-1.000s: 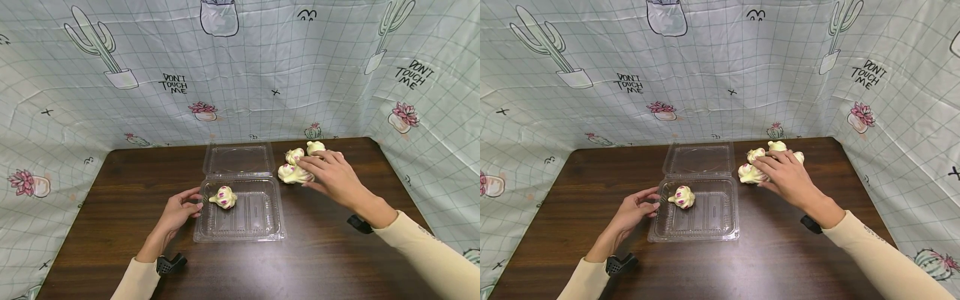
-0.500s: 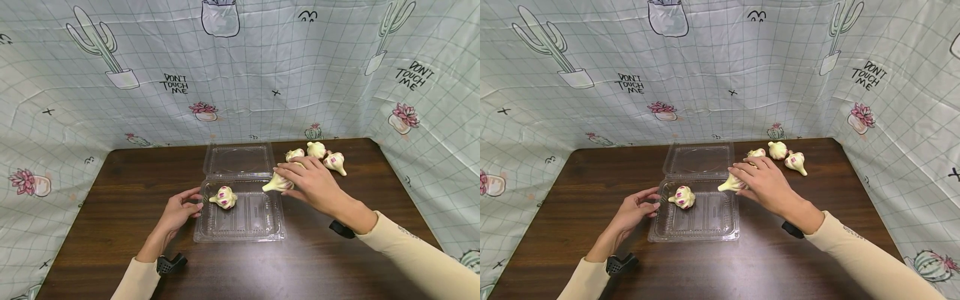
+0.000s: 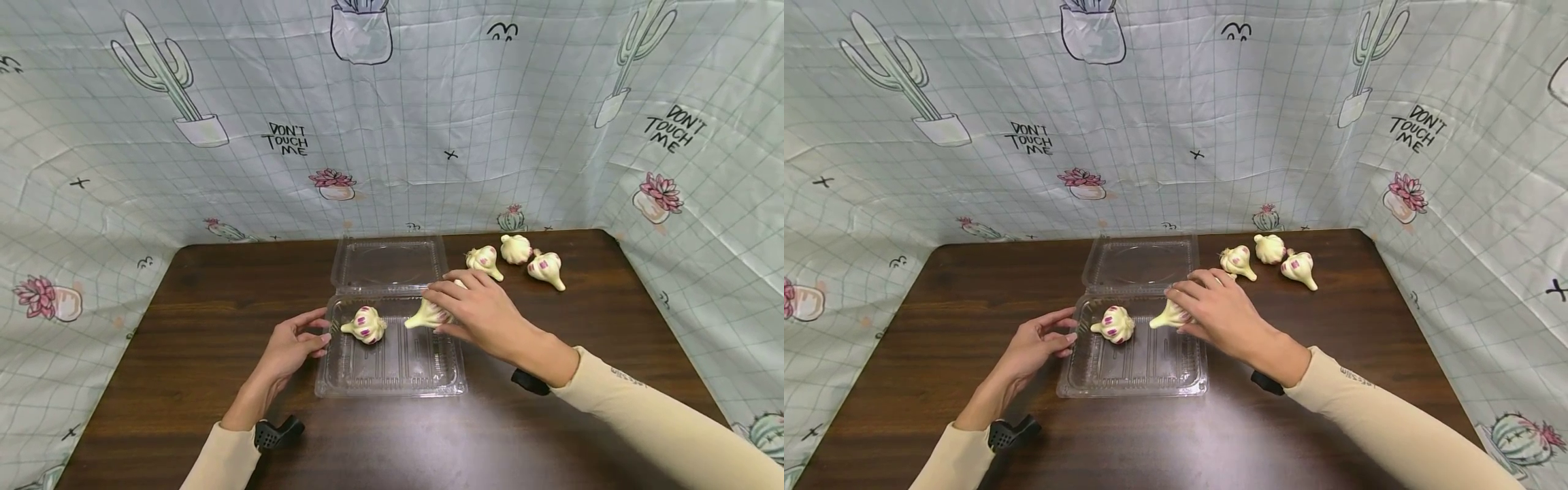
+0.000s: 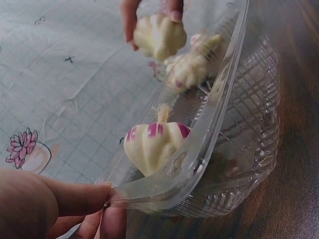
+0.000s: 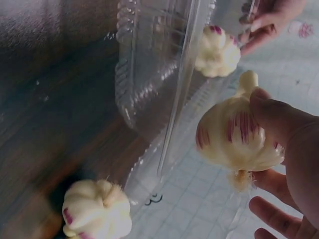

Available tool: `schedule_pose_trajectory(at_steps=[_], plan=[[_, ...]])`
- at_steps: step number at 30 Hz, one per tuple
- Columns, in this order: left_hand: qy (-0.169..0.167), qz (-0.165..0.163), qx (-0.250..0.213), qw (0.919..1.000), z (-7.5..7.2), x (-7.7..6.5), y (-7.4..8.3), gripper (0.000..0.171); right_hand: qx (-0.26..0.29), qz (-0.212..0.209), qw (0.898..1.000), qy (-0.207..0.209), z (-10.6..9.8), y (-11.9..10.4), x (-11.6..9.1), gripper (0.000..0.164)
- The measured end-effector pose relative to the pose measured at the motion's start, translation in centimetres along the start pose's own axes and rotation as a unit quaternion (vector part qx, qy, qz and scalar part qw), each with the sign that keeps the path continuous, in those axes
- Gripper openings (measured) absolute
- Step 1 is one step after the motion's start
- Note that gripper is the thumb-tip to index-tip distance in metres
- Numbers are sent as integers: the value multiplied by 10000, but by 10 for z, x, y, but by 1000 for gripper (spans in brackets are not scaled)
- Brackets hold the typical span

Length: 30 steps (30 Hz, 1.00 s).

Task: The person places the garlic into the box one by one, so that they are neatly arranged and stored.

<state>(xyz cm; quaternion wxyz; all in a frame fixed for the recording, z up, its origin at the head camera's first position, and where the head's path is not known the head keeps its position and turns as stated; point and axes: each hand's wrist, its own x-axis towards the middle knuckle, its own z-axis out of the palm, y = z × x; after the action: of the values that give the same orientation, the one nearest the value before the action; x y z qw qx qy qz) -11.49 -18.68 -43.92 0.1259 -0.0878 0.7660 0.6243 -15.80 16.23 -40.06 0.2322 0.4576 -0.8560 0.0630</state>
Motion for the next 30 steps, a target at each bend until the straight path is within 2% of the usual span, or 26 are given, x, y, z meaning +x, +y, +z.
schedule_pose_trajectory(at_steps=[7, 19, 30], plan=[[-19, 21, -4, 10000, 1, -1, 0, 53, 69, 124, 9994, -306, 10, -6, 5, 65], [-32, 39, -87, 9999, -1, -2, 1, 53, -30, 393, 9982, -454, 24, -13, 16, 61], [-62, 30, -132, 9999, 0, -2, 2, 53, -274, 257, 9975, -596, 35, -15, 21, 57]])
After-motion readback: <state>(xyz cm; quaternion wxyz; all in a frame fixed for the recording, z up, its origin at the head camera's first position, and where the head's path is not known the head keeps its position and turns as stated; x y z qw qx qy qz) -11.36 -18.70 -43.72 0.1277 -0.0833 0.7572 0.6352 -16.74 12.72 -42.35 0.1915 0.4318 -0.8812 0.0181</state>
